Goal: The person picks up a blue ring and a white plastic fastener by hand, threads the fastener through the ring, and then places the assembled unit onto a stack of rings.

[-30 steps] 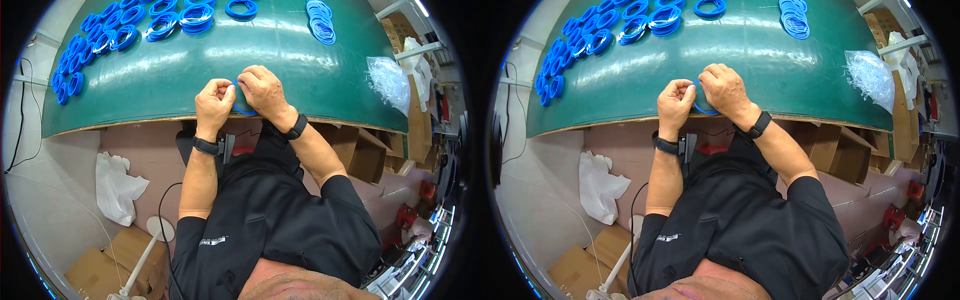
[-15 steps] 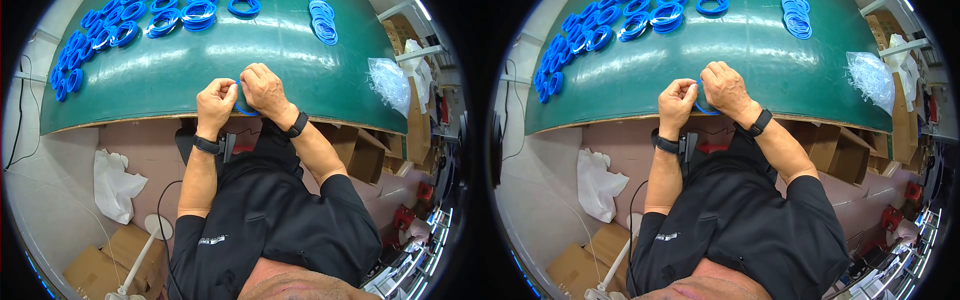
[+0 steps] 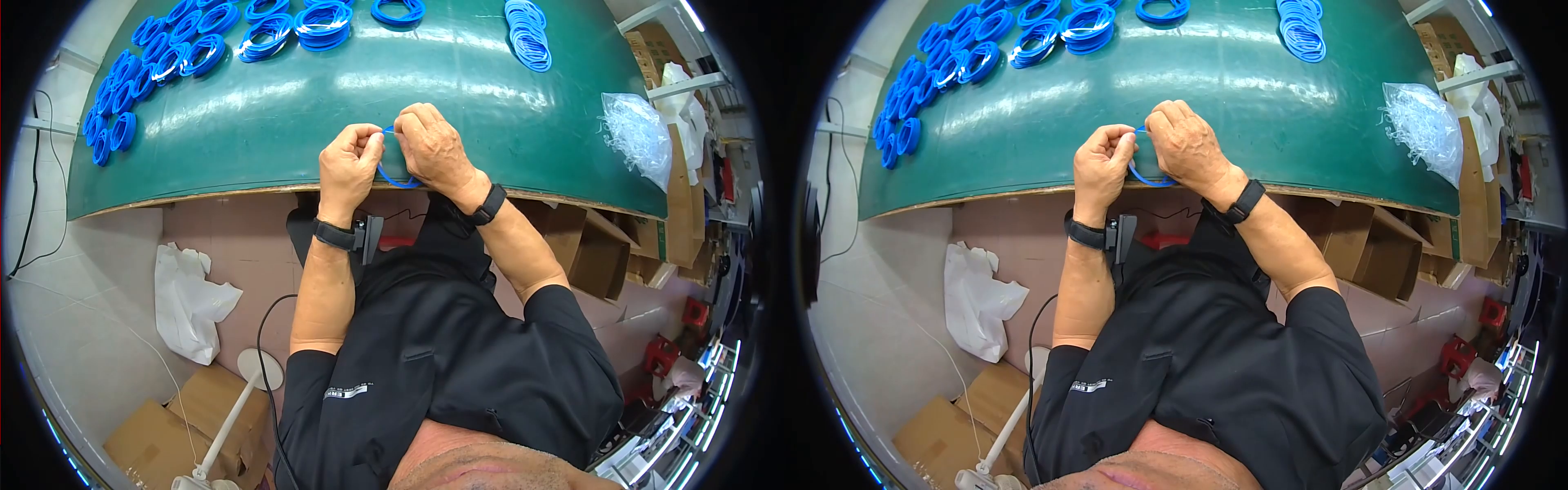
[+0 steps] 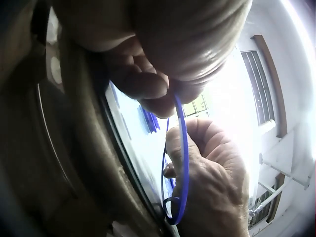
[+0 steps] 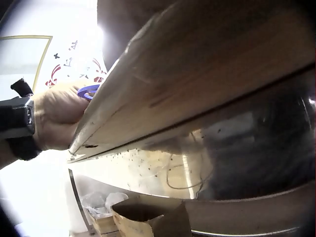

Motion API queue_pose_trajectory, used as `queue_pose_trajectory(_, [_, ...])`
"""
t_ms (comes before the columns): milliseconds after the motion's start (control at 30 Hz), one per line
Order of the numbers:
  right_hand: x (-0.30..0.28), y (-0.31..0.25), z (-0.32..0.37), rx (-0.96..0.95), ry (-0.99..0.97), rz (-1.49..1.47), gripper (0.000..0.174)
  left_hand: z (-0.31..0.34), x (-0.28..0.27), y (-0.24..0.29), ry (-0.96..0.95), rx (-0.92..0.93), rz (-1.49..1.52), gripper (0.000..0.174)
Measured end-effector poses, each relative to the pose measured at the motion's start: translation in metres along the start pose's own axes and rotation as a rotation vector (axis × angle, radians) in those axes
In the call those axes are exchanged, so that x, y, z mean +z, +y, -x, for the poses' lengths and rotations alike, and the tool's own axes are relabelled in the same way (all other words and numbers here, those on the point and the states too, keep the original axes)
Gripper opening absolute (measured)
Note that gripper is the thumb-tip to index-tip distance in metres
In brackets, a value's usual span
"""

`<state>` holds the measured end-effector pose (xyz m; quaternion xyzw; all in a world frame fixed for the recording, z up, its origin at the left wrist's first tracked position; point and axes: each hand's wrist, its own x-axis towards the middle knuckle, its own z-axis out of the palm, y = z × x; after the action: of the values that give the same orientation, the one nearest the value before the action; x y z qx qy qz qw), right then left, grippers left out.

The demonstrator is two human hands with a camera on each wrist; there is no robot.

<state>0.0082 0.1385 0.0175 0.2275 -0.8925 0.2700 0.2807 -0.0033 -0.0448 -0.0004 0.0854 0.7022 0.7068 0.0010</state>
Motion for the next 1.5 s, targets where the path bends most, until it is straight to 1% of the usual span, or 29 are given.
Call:
queue_pose_trajectory(100, [-0.002,0.0,0.002,-0.006,0.015,-0.01,0.019,-0.002,-0.003,0.002,-0.052,-0.078,0.012,0.012])
queue_pose_trajectory(267, [-0.006,0.001,0.004,-0.015,0.022,-0.018,0.02,-0.007,-0.008,0.006,-0.11,-0.12,0.026,0.015])
queue_pose_trajectory(367, [-0.005,0.001,0.005,-0.038,0.032,-0.021,0.022,-0.013,-0.013,0.013,-0.267,-0.199,0.032,0.024])
queue_pose_trajectory(400, [-0.005,0.001,0.006,-0.05,0.035,-0.023,0.022,-0.015,-0.014,0.016,-0.267,-0.197,0.031,0.024])
queue_pose_trajectory(500, [-0.005,0.0,0.008,-0.057,0.053,-0.018,0.023,-0.024,-0.016,0.025,-0.379,-0.312,-0.064,0.029])
queue_pose_trajectory(633, [-0.007,-0.002,0.01,-0.072,0.071,-0.03,0.024,-0.028,-0.016,0.029,-0.395,-0.354,-0.043,0.031])
queue_pose_trajectory(933, [-0.011,0.0,0.017,-0.065,0.1,-0.078,0.027,-0.026,-0.014,0.026,-0.345,-0.337,-0.063,0.027])
queue_pose_trajectory(1033, [-0.014,0.0,0.019,-0.041,0.135,-0.097,0.026,-0.024,-0.012,0.022,-0.269,-0.306,-0.036,0.024])
queue_pose_trajectory(1067, [-0.015,0.001,0.02,-0.03,0.152,-0.107,0.026,-0.023,-0.012,0.019,-0.272,-0.306,-0.037,0.024])
queue_pose_trajectory(1100, [-0.015,0.002,0.021,-0.028,0.153,-0.105,0.026,-0.022,-0.011,0.016,-0.252,-0.252,-0.051,0.024])
queue_pose_trajectory(1167, [-0.017,0.006,0.024,0.007,0.184,-0.146,0.024,-0.021,-0.01,0.01,-0.212,-0.143,-0.078,0.025])
queue_pose_trajectory(1233, [-0.019,0.009,0.027,0.026,0.201,-0.165,0.023,-0.019,-0.009,0.007,-0.186,-0.136,-0.097,0.025])
queue_pose_trajectory(1300, [-0.021,0.011,0.03,0.088,0.222,-0.216,0.02,-0.017,-0.01,0.004,-0.131,-0.119,-0.134,0.027])
queue_pose_trajectory(1333, [-0.023,0.011,0.032,0.119,0.233,-0.241,0.018,-0.016,-0.01,0.003,-0.135,-0.118,-0.134,0.027])
queue_pose_trajectory(1367, [-0.026,0.012,0.033,0.121,0.236,-0.238,0.018,-0.016,-0.009,0.003,-0.118,-0.12,-0.143,0.026])
queue_pose_trajectory(1467, [-0.035,0.012,0.04,0.226,0.22,-0.307,0.014,-0.014,-0.008,0.003,-0.091,-0.122,-0.16,0.026])
queue_pose_trajectory(1500, [-0.038,0.013,0.043,0.229,0.223,-0.303,0.014,-0.013,-0.007,0.003,-0.073,-0.12,-0.174,0.026])
